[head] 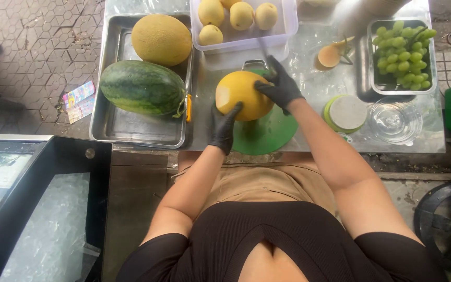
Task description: Slice and peel a cantaloupe melon into wedges.
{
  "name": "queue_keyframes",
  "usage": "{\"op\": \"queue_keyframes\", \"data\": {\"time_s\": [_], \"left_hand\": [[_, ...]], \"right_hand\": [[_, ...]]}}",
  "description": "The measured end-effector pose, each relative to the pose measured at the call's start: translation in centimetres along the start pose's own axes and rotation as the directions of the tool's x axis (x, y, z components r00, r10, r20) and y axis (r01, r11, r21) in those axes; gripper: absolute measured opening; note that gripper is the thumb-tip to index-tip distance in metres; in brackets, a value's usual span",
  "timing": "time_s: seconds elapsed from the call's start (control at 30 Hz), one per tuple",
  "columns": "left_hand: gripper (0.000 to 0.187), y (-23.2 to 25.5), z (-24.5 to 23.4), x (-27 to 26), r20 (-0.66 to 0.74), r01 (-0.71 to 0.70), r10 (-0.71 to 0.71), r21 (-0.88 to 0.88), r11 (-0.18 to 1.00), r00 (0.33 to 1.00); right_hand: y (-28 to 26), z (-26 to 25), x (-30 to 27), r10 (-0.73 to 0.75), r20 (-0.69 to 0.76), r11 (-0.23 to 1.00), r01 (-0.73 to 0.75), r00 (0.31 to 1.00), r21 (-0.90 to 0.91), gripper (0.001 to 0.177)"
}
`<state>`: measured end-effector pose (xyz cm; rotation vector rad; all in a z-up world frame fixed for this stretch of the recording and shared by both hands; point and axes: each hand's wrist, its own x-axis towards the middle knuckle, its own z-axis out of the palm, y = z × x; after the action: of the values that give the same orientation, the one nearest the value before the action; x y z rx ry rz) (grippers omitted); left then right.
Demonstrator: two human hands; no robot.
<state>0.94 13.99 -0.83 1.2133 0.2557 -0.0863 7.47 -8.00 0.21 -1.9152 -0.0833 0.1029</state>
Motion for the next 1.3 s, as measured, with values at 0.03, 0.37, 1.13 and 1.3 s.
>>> {"op": "queue_keyframes", "data": {"time_s": [0.03,0.37,1.13,1.3], "left_hand": [[0.085,1.6,0.3,-0.3,0.003,0.002,-0.002,0.002,1.0,1.0],[0.121,4.3,-1.9,2.6,0.581,-0.664,0.323,0.627,0.407,0.747],[0.141,4.0,-0.7,0.7,0.4,-0.429,0.212,0.599,0.676,0.892],[0.143,4.1,-0.5,0.7,0.34,-0.361,0.158,0.692,0.626,0.927]], "right_hand": [[0.7,0.7,-1.2,0.003,-0.003,1.0,-0.003,1.0,0.002,0.101],[3.7,1.9,-8.6,0.397,-0.09,0.74,-0.261,0.913,0.62,0.069],[-19.1,-2.9,-11.5,0.312,0.134,0.554,-0.065,0.941,-0.83,0.037],[-21.2,-2.0,-11.3,0.375,0.114,0.453,-0.075,0.92,-0.888,0.033]]}}
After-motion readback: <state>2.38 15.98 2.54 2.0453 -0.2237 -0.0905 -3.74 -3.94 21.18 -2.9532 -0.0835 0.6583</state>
